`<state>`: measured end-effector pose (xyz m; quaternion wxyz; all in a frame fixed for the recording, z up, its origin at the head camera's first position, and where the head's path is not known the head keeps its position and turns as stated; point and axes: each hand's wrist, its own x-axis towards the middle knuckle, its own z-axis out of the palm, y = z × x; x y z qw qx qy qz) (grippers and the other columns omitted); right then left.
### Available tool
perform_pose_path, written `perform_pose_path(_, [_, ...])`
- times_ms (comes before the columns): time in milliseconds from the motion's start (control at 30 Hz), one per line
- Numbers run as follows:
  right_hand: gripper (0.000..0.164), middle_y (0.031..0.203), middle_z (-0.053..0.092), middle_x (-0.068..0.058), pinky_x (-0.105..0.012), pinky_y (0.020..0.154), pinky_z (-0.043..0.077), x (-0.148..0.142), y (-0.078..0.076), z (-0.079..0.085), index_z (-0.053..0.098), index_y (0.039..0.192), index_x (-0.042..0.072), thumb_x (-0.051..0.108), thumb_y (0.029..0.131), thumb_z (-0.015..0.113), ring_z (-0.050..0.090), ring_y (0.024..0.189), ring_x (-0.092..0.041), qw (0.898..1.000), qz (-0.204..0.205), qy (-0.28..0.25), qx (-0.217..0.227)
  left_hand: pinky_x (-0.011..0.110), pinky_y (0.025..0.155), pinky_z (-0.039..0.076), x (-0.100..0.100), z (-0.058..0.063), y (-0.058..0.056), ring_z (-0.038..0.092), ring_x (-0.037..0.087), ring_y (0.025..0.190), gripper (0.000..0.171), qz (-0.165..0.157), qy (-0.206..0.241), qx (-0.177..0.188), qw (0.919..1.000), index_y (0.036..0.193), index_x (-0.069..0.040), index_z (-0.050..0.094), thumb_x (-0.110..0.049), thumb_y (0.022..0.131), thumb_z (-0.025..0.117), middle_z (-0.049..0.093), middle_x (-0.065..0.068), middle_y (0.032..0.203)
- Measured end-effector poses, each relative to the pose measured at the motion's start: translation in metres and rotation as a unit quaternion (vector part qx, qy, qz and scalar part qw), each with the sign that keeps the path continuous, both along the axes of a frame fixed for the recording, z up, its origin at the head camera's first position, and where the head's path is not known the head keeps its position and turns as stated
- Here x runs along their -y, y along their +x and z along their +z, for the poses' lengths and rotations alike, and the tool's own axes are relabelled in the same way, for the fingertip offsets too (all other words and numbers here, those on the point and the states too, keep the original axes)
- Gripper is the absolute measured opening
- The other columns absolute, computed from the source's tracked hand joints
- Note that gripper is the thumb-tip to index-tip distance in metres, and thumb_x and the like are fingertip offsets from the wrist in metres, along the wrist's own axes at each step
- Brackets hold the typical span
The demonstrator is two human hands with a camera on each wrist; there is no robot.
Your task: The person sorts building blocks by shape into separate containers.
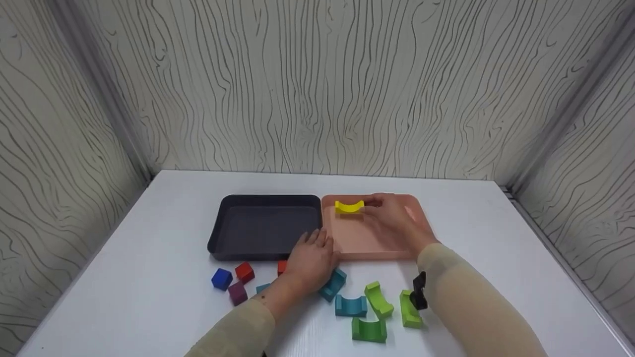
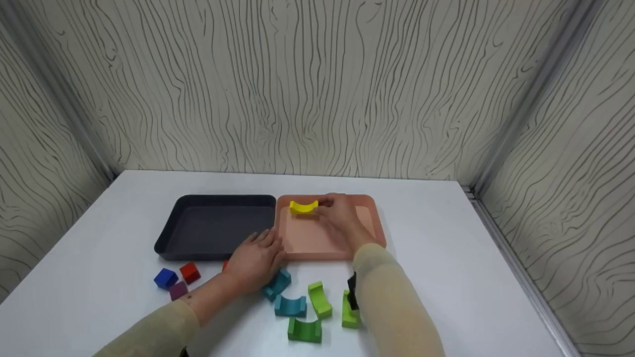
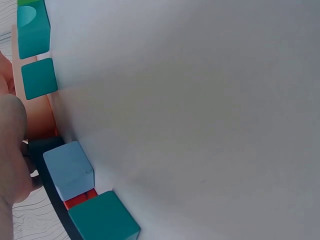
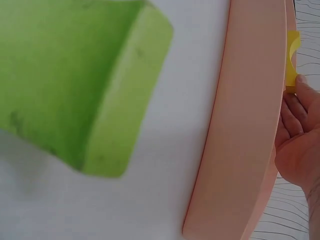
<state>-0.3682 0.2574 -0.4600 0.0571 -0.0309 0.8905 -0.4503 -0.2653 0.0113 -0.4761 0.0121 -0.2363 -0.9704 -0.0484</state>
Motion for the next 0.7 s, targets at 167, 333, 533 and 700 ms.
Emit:
perform_pose_path(167, [0.037,0.139,0.066,-0.009,-0.043,0.114,0.048,0.009,-0.007,-0.005,0.066,0.141,0.009,0.017,0.106,0.068,0.058,0.126,-0.027,1.000,-0.010,-0.016,0.012,0.051,0.124,0.033,0.001,-0.001,0.001,0.042,0.027,0.153,0.059,-0.001,0.010,0.000,0.9999,0.157,-0.007,0.053,-0.047,0.114,0.042,0.046,0.012,0.164])
perform_pose_path(333, [0.036,0.135,0.068,-0.011,-0.041,0.109,0.052,0.015,-0.014,-0.011,0.067,0.139,0.007,0.016,0.104,0.070,0.061,0.121,-0.026,0.999,-0.025,-0.024,0.026,0.050,0.124,0.033,0.000,-0.001,0.000,0.042,0.026,0.153,0.059,-0.002,0.006,0.000,1.0000,0.157,-0.008,0.053,-0.047,0.114,0.042,0.046,0.011,0.164])
perform_pose_path(533, [0.037,0.136,0.069,-0.012,-0.042,0.111,0.051,0.022,-0.021,-0.016,0.069,0.138,0.004,0.015,0.103,0.071,0.062,0.127,-0.027,1.000,-0.004,0.006,-0.006,0.049,0.124,0.035,0.001,-0.002,-0.001,0.043,0.027,0.152,0.057,-0.007,-0.009,-0.008,0.9999,0.156,-0.008,0.054,-0.045,0.114,0.043,0.048,0.011,0.163])
perform_pose_path(700, [0.035,0.136,0.070,-0.013,-0.044,0.111,0.050,0.026,-0.025,-0.017,0.072,0.135,0.003,0.015,0.102,0.072,0.061,0.130,-0.029,1.000,0.000,0.017,-0.021,0.050,0.124,0.033,0.001,0.001,-0.002,0.041,0.027,0.153,0.059,-0.004,-0.002,0.007,1.0000,0.158,-0.008,0.052,-0.047,0.114,0.042,0.045,0.011,0.165])
